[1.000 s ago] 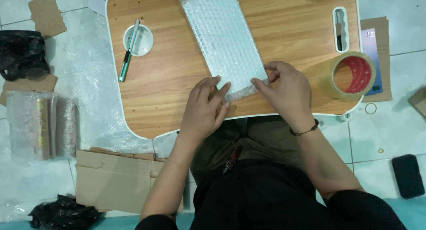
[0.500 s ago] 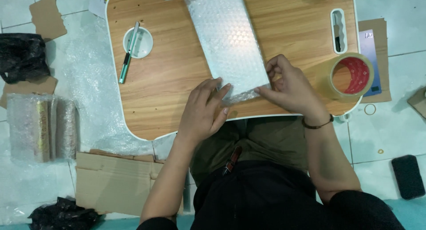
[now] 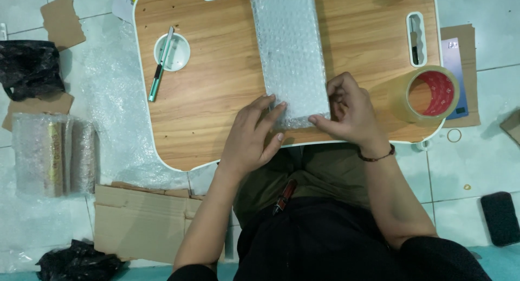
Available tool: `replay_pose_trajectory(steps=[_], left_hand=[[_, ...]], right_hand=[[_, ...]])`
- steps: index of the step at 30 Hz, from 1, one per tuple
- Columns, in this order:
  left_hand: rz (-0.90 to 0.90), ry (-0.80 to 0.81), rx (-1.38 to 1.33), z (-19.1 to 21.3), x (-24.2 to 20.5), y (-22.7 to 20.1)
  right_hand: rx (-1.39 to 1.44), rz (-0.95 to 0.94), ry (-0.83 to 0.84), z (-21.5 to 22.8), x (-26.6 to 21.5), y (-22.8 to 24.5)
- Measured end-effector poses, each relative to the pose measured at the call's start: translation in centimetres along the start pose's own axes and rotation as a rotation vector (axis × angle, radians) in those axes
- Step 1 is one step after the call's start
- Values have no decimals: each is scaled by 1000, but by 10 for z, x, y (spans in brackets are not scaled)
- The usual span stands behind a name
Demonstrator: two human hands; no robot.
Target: Wrapping a blue rectangular object in bubble wrap and securing it with clear tape on a small folding table.
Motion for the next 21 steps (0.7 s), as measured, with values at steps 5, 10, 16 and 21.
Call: replay_pose_trajectory(steps=[5,10,16,21], left_hand=[[17,14,-104,-6,3,-2],[-13,27,-180,-21,11,-9],[-3,138,-171,-45,10,0],[176,-160,-59,-15,9,-13]], right_hand=[[72,-115,-42,-9,-6,23],[-9,-127,-53,-18,-6,44],[-361,583,-241,-39,-5,52],[-512,709,-233,-48,-18,38]])
Point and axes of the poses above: each hand's wrist, its own x-axis towards the middle knuckle, its own z-axis out of the back of the hand, y = z × x, the point moved 2 cm from there along x, towards the middle knuckle, and after that the axes turned 11 degrees about -y, right-handed, at the moved point
